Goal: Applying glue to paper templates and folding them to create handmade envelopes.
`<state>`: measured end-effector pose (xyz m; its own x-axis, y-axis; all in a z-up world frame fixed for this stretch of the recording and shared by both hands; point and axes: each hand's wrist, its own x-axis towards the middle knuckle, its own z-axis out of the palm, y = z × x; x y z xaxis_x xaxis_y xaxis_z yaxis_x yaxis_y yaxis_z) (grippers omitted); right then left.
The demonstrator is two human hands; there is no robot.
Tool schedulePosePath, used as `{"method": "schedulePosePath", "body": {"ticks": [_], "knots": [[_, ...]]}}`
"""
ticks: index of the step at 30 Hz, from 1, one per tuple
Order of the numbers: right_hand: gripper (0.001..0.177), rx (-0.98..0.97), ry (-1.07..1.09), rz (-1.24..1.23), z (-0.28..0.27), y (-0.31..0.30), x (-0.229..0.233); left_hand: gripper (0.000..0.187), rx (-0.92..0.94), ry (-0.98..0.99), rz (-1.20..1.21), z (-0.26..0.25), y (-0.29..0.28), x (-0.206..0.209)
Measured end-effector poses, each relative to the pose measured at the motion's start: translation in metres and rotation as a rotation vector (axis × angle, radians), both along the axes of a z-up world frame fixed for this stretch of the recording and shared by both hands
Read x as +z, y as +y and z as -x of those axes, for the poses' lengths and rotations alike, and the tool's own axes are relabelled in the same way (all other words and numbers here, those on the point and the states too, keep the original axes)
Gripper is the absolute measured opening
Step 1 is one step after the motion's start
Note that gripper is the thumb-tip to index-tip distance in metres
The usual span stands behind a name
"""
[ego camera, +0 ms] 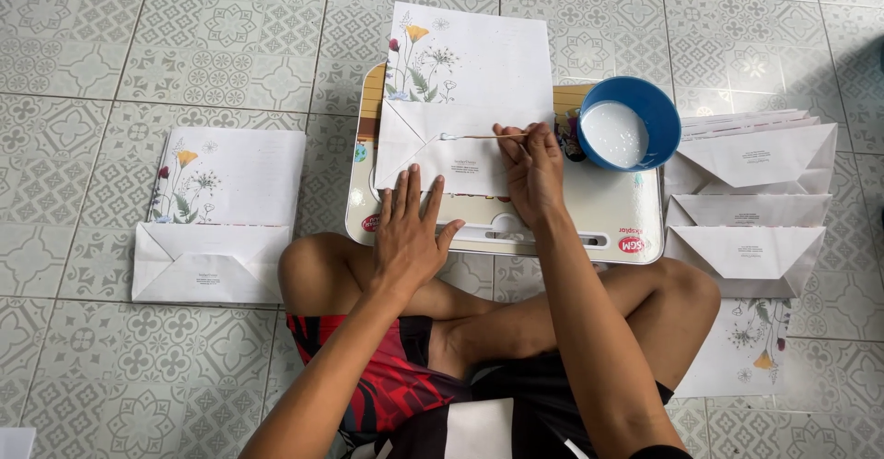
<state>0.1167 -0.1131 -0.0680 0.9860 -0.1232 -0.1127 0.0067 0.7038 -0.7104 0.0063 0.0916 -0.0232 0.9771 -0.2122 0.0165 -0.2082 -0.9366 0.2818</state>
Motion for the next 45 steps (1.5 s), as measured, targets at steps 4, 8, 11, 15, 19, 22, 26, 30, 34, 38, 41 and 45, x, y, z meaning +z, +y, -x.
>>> {"method": "schedulePosePath", "body": {"ticks": [4, 8, 11, 15, 19, 22, 26, 30, 34, 38, 41, 45], "knots": [[0.032, -0.031, 0.0, 0.035, 0.011, -0.016, 0.008, 0.073, 0.006, 0.017, -0.016, 0.002, -0.006, 0.007], [0.033, -0.018, -0.012, 0.082, 0.014, -0.018, 0.006, 0.073, -0.005, -0.035, 0.009, -0.002, -0.019, 0.007], [0.033, 0.007, -0.024, 0.091, 0.011, -0.016, 0.007, 0.068, -0.079, -0.059, 0.029, -0.005, -0.034, 0.003], [0.034, 0.003, -0.023, 0.087, 0.009, -0.017, 0.002, 0.062, -0.24, -0.018, 0.091, -0.006, -0.072, 0.008], [0.035, -0.017, -0.02, 0.112, 0.011, -0.018, 0.006, 0.065, -0.295, -0.15, 0.126, -0.011, -0.102, -0.025], [0.036, -0.026, -0.012, 0.097, 0.012, -0.019, 0.002, 0.062, -0.301, -0.149, 0.149, -0.008, -0.09, -0.019], [0.035, -0.007, -0.016, 0.084, 0.007, -0.02, -0.003, 0.058, -0.265, -0.211, 0.149, -0.006, -0.05, -0.019], [0.036, 0.008, -0.022, 0.098, 0.008, -0.021, -0.001, 0.052, -0.204, -0.33, 0.129, 0.0, -0.008, -0.017], [0.036, 0.011, -0.017, 0.105, 0.01, -0.019, 0.003, 0.054, -0.156, -0.18, 0.118, 0.002, 0.014, -0.002], [0.035, -0.018, 0.005, 0.089, 0.011, -0.016, 0.011, 0.056, -0.115, -0.146, 0.048, -0.002, 0.028, 0.005], [0.034, -0.017, 0.007, 0.087, 0.012, -0.015, 0.01, 0.058, -0.072, -0.186, 0.003, -0.001, 0.036, -0.002], [0.034, -0.019, 0.007, 0.095, 0.011, -0.014, 0.011, 0.058, -0.053, -0.308, -0.042, -0.002, 0.027, -0.007]]}}
